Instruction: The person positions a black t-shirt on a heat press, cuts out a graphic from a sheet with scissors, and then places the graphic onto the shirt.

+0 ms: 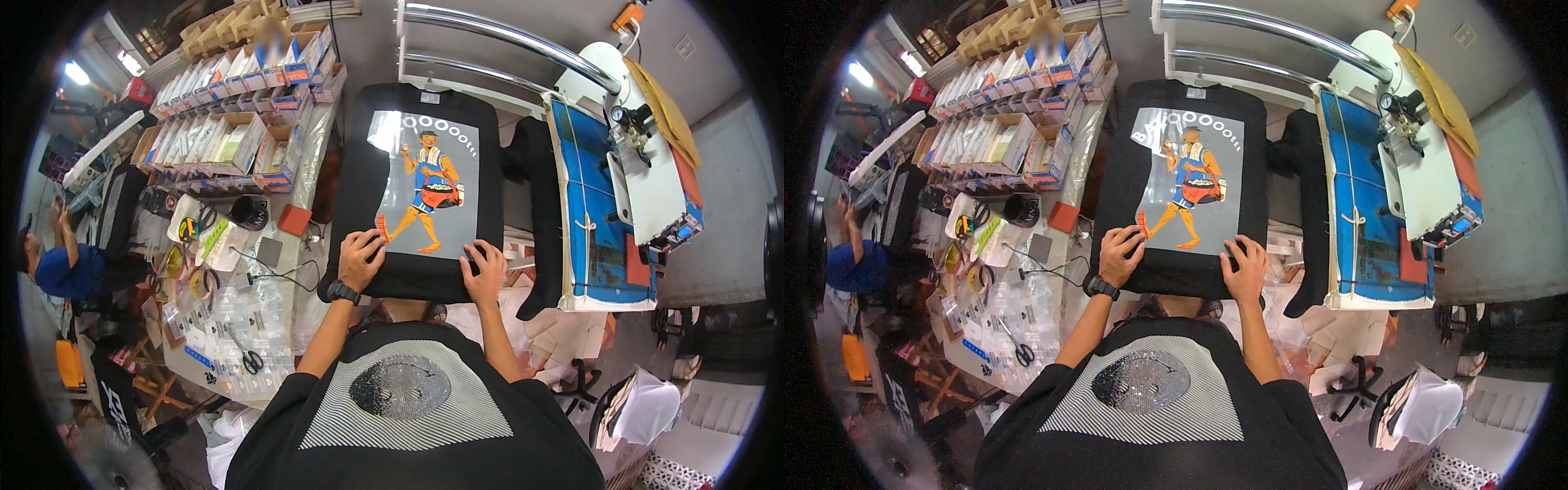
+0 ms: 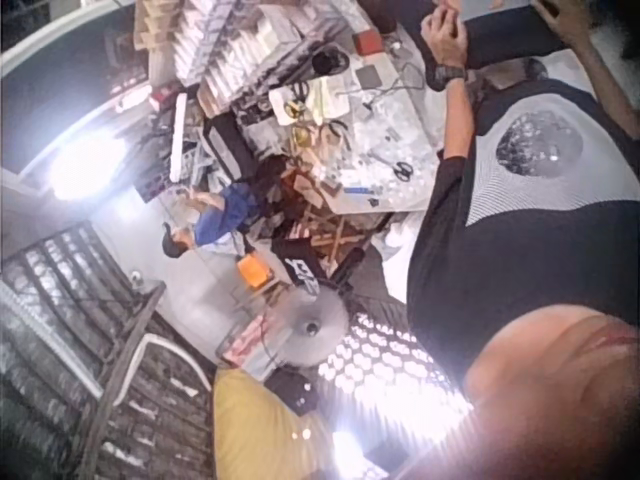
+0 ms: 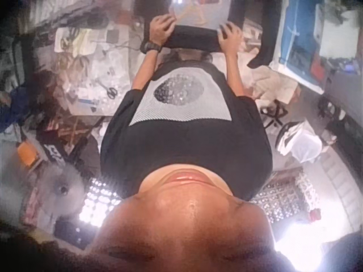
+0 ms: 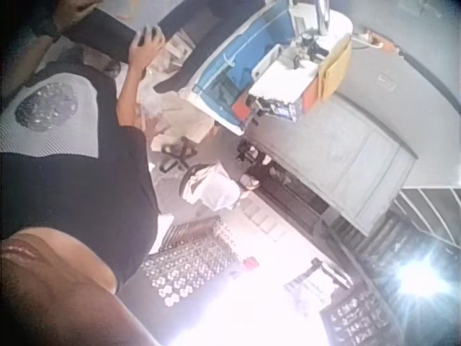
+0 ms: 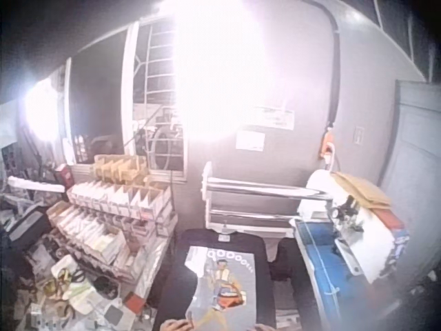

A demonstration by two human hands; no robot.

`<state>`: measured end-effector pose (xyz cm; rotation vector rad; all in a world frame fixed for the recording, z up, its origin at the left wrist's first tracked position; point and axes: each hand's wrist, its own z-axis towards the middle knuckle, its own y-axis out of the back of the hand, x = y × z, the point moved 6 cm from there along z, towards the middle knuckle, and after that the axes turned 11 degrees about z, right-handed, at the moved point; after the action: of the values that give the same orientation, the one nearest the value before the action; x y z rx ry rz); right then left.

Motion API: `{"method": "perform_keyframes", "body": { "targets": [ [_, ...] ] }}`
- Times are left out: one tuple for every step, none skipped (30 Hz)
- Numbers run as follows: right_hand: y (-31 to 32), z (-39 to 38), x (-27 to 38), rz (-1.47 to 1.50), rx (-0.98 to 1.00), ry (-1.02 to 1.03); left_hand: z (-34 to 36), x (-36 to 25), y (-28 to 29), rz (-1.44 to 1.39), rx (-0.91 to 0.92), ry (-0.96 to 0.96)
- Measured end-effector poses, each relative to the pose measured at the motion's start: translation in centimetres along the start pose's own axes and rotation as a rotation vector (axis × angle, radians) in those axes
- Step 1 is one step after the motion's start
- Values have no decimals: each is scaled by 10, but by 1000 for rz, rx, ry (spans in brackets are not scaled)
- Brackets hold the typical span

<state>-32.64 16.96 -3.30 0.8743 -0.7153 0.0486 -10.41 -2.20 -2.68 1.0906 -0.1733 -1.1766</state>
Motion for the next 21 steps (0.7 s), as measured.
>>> {"method": "perform_keyframes", "body": {
  "targets": [
    [-3, 3, 5, 10, -1, 32, -2, 5, 5, -5, -24, -8],
    [-3, 3, 10, 23, 1, 68, -4, 7, 8, -7, -51, -12],
    [-1, 10, 24, 20, 40, 112, -4, 15, 4, -10, -14, 31],
    [4, 3, 16, 38, 9, 99, 7, -4, 11, 79, 19, -61],
    [-1, -3, 4, 38, -25, 105, 9, -1, 15, 37, -75, -41],
    [-11, -8, -8, 50, -8, 124, -2, 15, 6, -116, -97, -53],
    [-8, -11, -11, 31, -9, 102, -4, 8, 7, -127, -96, -112],
    [-5, -13, -1, -49, -18, 142, -10, 7, 7, -70, -57, -54],
    [-5, -15, 1, -49, -7, 156, -16, 10, 2, -54, -46, -22],
    [-6, -14, 0, -63, 1, 164, -20, 13, -2, -55, -34, 4],
    [-9, -12, -2, -62, 11, 169, -21, 15, -3, -54, -36, 26],
    [-10, -12, -5, -70, 21, 165, -24, 14, -4, -63, -30, 45],
    [-11, -12, -7, -79, 30, 157, -26, 14, -5, -74, -21, 61],
    [-11, -12, -10, -87, 30, 154, -24, 14, -6, -84, -24, 64],
    [-11, -10, -10, -93, 34, 150, -23, 15, -7, -91, -26, 70],
    [-11, -9, -10, -99, 36, 145, -22, 15, -8, -100, -26, 76],
    [-11, -9, -13, -95, 44, 139, -22, 15, -8, -91, -39, 74],
    [-11, -9, -15, -94, 45, 129, -19, 14, -9, -85, -50, 65],
    [-11, -8, -17, -94, 47, 119, -18, 13, -10, -80, -60, 56],
    [-12, -7, -19, -86, 49, 120, -17, 14, -10, -82, -59, 59],
    [-12, -6, -18, -79, 51, 116, -18, 15, -10, -87, -54, 61]
  ]
}}
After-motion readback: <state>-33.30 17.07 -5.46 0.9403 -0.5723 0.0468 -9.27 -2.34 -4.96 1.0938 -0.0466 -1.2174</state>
